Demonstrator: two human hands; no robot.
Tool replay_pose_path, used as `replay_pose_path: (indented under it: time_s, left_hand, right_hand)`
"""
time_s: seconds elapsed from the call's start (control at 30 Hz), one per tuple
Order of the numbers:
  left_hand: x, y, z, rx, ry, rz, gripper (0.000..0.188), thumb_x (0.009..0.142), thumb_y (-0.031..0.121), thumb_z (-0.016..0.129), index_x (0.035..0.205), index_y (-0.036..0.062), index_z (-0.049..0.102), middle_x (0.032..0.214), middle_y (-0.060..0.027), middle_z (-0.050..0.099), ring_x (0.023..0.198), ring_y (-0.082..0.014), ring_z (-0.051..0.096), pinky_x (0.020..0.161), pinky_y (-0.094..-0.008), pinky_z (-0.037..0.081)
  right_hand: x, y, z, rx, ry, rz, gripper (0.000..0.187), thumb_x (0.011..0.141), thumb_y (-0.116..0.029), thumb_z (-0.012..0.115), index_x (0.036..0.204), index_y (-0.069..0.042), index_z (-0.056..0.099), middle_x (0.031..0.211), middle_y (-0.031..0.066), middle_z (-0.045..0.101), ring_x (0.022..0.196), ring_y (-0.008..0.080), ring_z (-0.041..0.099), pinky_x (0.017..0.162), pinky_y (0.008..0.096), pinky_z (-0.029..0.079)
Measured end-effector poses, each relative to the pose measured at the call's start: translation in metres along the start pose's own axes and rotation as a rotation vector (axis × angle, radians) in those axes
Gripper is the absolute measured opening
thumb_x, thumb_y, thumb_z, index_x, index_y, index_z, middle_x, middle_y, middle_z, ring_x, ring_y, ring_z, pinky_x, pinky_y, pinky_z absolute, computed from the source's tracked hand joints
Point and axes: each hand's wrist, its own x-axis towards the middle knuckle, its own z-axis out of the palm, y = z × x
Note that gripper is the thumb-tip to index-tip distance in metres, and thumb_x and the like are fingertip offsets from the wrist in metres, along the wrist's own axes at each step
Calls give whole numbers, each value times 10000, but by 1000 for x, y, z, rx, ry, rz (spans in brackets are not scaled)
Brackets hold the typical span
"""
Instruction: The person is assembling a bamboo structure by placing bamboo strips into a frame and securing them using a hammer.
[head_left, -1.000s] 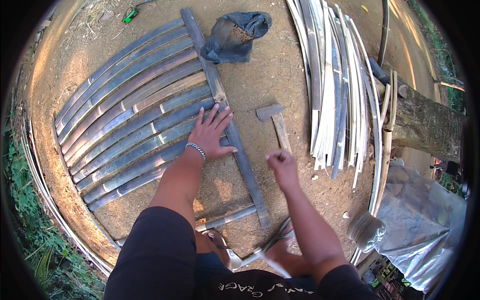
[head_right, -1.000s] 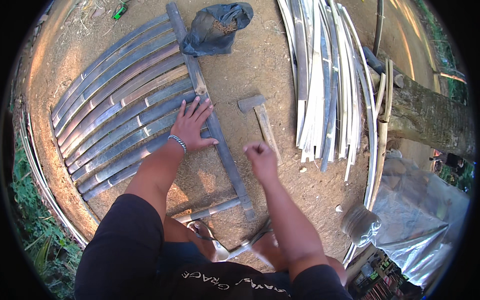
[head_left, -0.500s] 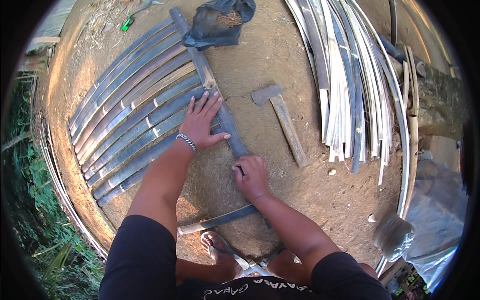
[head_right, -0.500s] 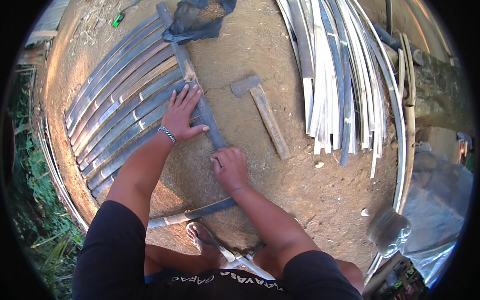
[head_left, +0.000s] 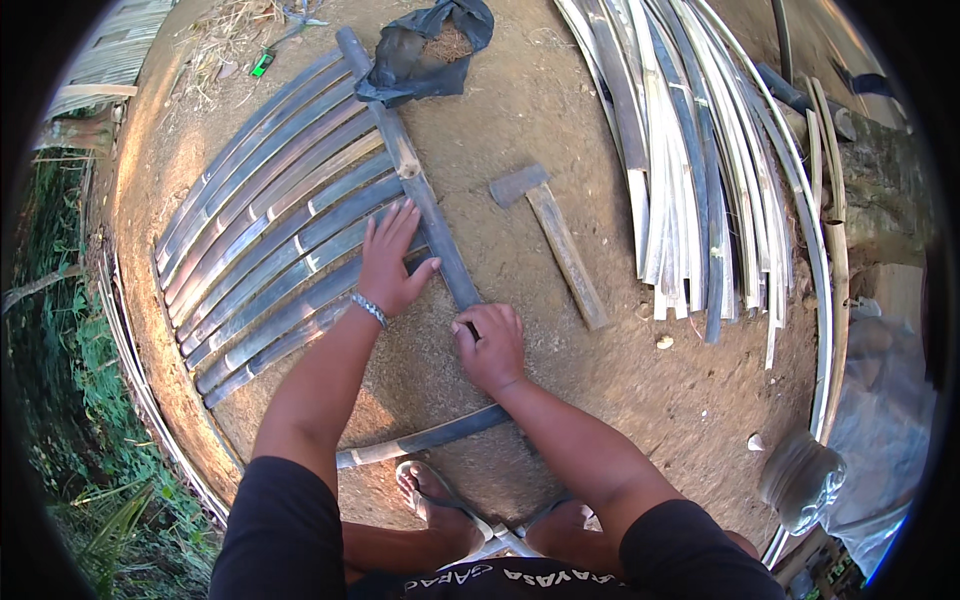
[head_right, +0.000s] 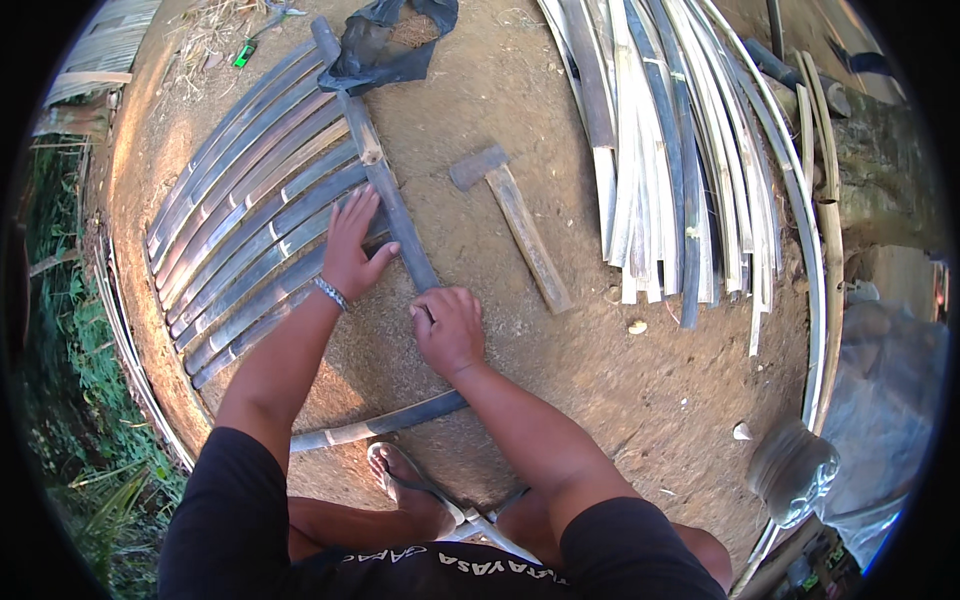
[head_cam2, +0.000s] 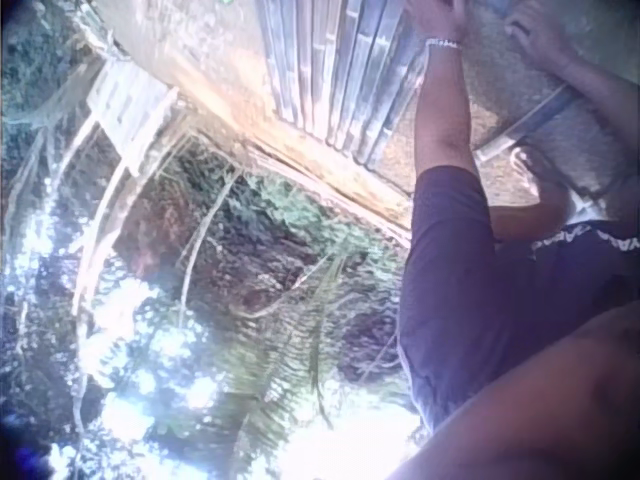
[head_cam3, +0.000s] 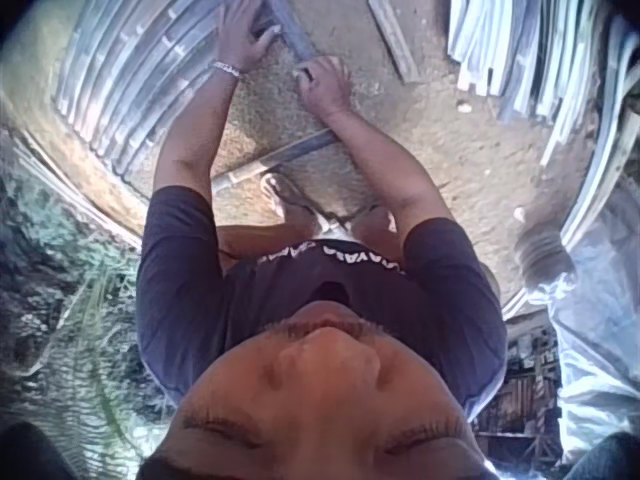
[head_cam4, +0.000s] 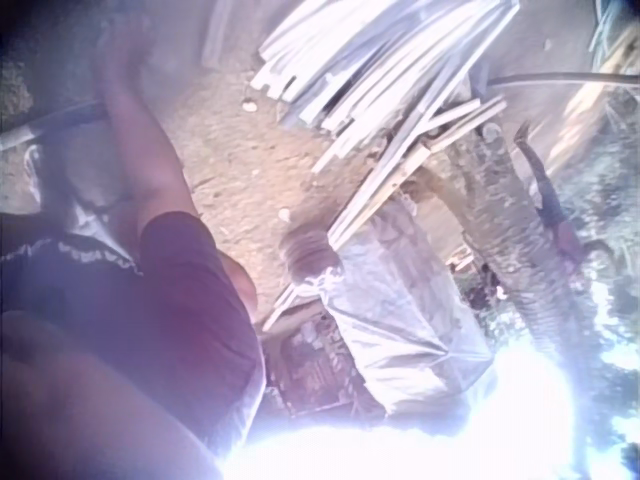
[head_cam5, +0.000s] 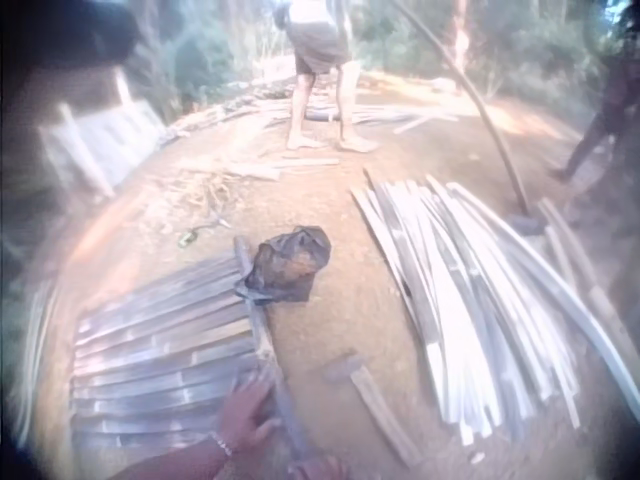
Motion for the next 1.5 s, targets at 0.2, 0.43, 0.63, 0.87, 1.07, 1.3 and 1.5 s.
replay_pose_path:
  time_s: [0.2, 0.43, 0.63, 0.87, 1.07, 1.3, 1.5]
  left_hand:
    - [-82, 86, 26, -641, 210, -510, 284, 914, 142, 727, 1150, -11, 689, 1138, -122, 688, 972, -217, 662, 897, -343, 526]
    - [-86, 124, 53, -1073, 288, -818, 251, 964, 139, 729, 1145, -35, 735, 1061, -91, 748, 959, -132, 675, 865, -278, 542]
    - [-87, 108, 63, -1162, 386, -863, 228, 961, 148, 730, 1101, -29, 758, 1057, -94, 752, 919, -137, 681, 853, -269, 537]
    - [-33, 84, 39, -751, 401, -827, 221, 911, 195, 774, 1014, 0, 783, 1009, -115, 772, 894, -154, 704, 813, -302, 536]
    - [-17, 68, 53, -459, 519, -564, 122, 847, 172, 781, 900, 62, 787, 905, -108, 741, 851, -299, 698, 768, -386, 541]
    - [-15, 76, 58, -419, 580, -571, 130, 853, 165, 790, 890, 41, 779, 888, -107, 709, 850, -279, 694, 765, -363, 534]
    - [-13, 77, 58, -291, 600, -549, 97, 843, 171, 786, 853, 77, 764, 868, -89, 689, 852, -306, 670, 764, -415, 522]
  right_hand:
    - [2, 8, 1, 64, 15, 58, 83, 878, -171, 699, 943, -126, 672, 1005, 66, 699, 1009, 319, 607, 941, 454, 433]
    - [0, 15, 9, 55, 91, 19, 96, 872, -95, 689, 958, -64, 662, 1004, 131, 684, 992, 360, 611, 906, 457, 466]
    - [0, 14, 12, 35, 70, 6, 188, 856, -152, 730, 1027, -99, 675, 1029, 97, 695, 1016, 329, 616, 922, 446, 460]
    - [0, 13, 9, 48, 34, 37, 324, 826, -138, 770, 1133, -108, 671, 1031, 81, 697, 1010, 311, 616, 935, 430, 452]
    - [0, 12, 6, 21, 13, 30, 336, 824, -140, 773, 1140, -104, 664, 1034, 83, 689, 1025, 311, 610, 939, 432, 448]
    - [0, 11, 6, 1, -3, 11, 345, 821, -121, 769, 1146, -95, 659, 1041, 97, 682, 1030, 328, 604, 944, 437, 446]
    - [2, 6, 4, -4, -29, -7, 353, 813, -115, 771, 1147, -79, 661, 1052, 114, 681, 1030, 339, 604, 949, 448, 455]
